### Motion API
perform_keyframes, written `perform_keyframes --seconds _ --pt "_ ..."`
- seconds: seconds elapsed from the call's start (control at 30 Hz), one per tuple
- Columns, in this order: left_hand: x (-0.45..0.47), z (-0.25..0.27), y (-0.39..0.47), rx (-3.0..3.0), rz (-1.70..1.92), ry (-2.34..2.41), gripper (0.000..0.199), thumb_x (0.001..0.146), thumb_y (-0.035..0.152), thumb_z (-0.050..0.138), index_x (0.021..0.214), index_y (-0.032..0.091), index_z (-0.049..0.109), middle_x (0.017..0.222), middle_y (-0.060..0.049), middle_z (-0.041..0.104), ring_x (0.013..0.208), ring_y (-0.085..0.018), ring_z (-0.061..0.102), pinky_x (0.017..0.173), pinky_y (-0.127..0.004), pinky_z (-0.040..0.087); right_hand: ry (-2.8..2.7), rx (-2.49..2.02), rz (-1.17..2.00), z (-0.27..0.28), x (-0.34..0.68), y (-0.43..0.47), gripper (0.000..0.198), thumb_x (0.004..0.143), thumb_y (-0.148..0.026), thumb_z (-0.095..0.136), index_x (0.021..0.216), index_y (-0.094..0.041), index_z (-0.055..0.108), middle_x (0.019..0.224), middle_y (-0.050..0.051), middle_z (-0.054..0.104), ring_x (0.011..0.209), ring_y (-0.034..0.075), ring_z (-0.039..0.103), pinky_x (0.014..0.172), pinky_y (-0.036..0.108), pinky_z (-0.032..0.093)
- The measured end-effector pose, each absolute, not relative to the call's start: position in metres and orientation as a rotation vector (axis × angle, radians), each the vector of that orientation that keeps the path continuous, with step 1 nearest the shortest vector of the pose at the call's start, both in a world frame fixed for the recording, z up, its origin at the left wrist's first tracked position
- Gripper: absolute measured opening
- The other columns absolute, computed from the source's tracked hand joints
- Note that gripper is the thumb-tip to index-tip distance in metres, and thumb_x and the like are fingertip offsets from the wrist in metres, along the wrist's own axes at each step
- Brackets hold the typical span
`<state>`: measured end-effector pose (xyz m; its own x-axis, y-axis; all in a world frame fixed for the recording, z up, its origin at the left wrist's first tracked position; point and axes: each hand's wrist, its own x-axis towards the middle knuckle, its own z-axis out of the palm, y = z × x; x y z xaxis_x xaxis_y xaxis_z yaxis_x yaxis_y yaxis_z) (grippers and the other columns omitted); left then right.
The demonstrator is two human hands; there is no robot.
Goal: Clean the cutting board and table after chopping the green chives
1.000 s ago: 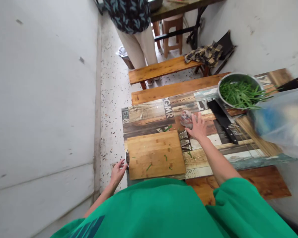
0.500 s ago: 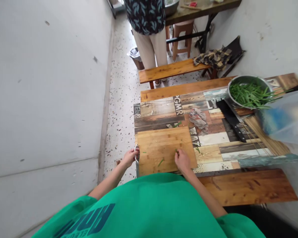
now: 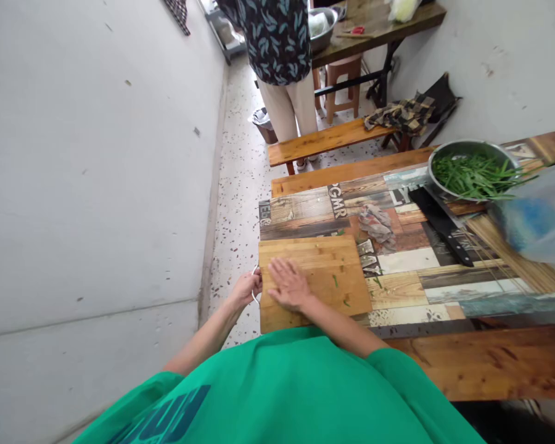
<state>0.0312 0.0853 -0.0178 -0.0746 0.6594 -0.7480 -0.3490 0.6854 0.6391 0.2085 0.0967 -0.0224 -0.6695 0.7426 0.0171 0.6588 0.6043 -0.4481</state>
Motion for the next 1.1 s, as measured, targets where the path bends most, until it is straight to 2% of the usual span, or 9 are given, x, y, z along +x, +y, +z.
perform_keyframes --seconds 0.17,0.27,0.33,0.4,0.47,0.63,0.73,0.87,1.1 --pt "0.0 0.005 0.08 0.219 0.847 1.474 0.025 0.041 0.01 0.044 0.064 0.019 0.037 0.049 0.009 0.04 0.043 -0.004 0.034 0.048 -0.016 0.035 -2.42 -1.609 0.599 -0.056 0.286 0.137 0.067 0.094 -0.04 0.034 0.149 -0.003 0.024 0.154 0.019 0.022 0.143 0.03 0.019 0.114 0.056 0.015" --pt "-0.014 0.027 0.078 0.234 0.857 1.496 0.027 0.041 0.01 0.043 0.064 0.019 0.033 0.049 0.01 0.034 0.043 -0.004 0.031 0.045 -0.015 0.029 -2.357 -1.661 0.559 -0.049 0.288 0.129 0.069 0.094 -0.037 0.028 0.151 -0.002 0.013 0.154 0.023 0.018 0.144 0.034 0.014 0.111 0.063 0.011" --pt "-0.019 0.044 0.077 0.257 0.854 1.522 0.028 0.04 0.01 0.044 0.064 0.02 0.032 0.049 0.01 0.03 0.043 -0.004 0.027 0.043 -0.015 0.024 -2.508 -1.333 0.57 -0.037 0.267 0.106 0.072 0.092 -0.047 0.032 0.154 -0.015 0.011 0.156 0.013 0.019 0.145 0.03 0.012 0.115 0.057 0.01" --pt "-0.022 0.06 0.076 0.276 0.842 1.552 0.029 0.04 0.01 0.045 0.063 0.02 0.032 0.049 0.01 0.029 0.044 -0.004 0.026 0.043 -0.016 0.023 -2.645 -0.989 0.59 -0.031 0.245 0.081 0.075 0.083 -0.066 0.04 0.15 -0.04 0.019 0.154 -0.009 0.026 0.144 0.021 0.019 0.118 0.04 0.016" --pt "-0.026 0.077 0.073 0.293 0.83 1.586 0.028 0.039 0.011 0.046 0.063 0.019 0.034 0.05 0.009 0.031 0.045 -0.004 0.028 0.043 -0.015 0.023 -2.678 -0.918 0.584 -0.035 0.238 0.07 0.075 0.078 -0.07 0.044 0.146 -0.045 0.027 0.151 -0.014 0.031 0.142 0.017 0.025 0.117 0.034 0.022" --pt "-0.054 0.116 0.064 0.274 0.89 1.694 0.03 0.038 0.009 0.052 0.061 0.018 0.036 0.051 0.008 0.038 0.047 -0.004 0.036 0.045 -0.014 0.033 -2.475 -1.448 0.468 -0.062 0.318 0.122 0.063 0.091 -0.037 0.037 0.149 -0.014 0.029 0.15 0.016 0.034 0.14 0.031 0.028 0.111 0.058 0.017" --pt "-0.069 0.136 0.058 0.226 0.943 1.769 0.029 0.036 0.008 0.051 0.06 0.017 0.038 0.051 0.008 0.039 0.047 -0.005 0.038 0.045 -0.015 0.037 -2.279 -1.678 0.279 -0.056 0.378 0.166 0.059 0.093 -0.04 0.037 0.145 -0.013 0.035 0.153 0.016 0.028 0.143 0.03 0.018 0.113 0.055 0.015" --pt "-0.066 0.159 0.059 0.271 1.016 1.797 0.027 0.036 0.007 0.052 0.061 0.016 0.044 0.054 0.007 0.045 0.049 -0.006 0.042 0.044 -0.015 0.039 -2.132 -1.779 0.174 -0.035 0.401 0.209 0.058 0.094 -0.045 0.035 0.139 -0.01 0.043 0.146 0.017 0.039 0.135 0.028 0.032 0.111 0.045 0.025" --pt "-0.047 0.193 0.069 0.284 1.137 1.86 0.026 0.034 0.005 0.052 0.057 0.015 0.045 0.051 0.006 0.043 0.048 -0.005 0.042 0.041 -0.013 0.039 -1.89 -2.33 0.341 -0.058 0.435 0.257 0.085 0.076 -0.058 0.061 0.146 -0.019 0.032 0.152 0.023 0.02 0.131 0.046 0.026 0.095 0.06 0.031"
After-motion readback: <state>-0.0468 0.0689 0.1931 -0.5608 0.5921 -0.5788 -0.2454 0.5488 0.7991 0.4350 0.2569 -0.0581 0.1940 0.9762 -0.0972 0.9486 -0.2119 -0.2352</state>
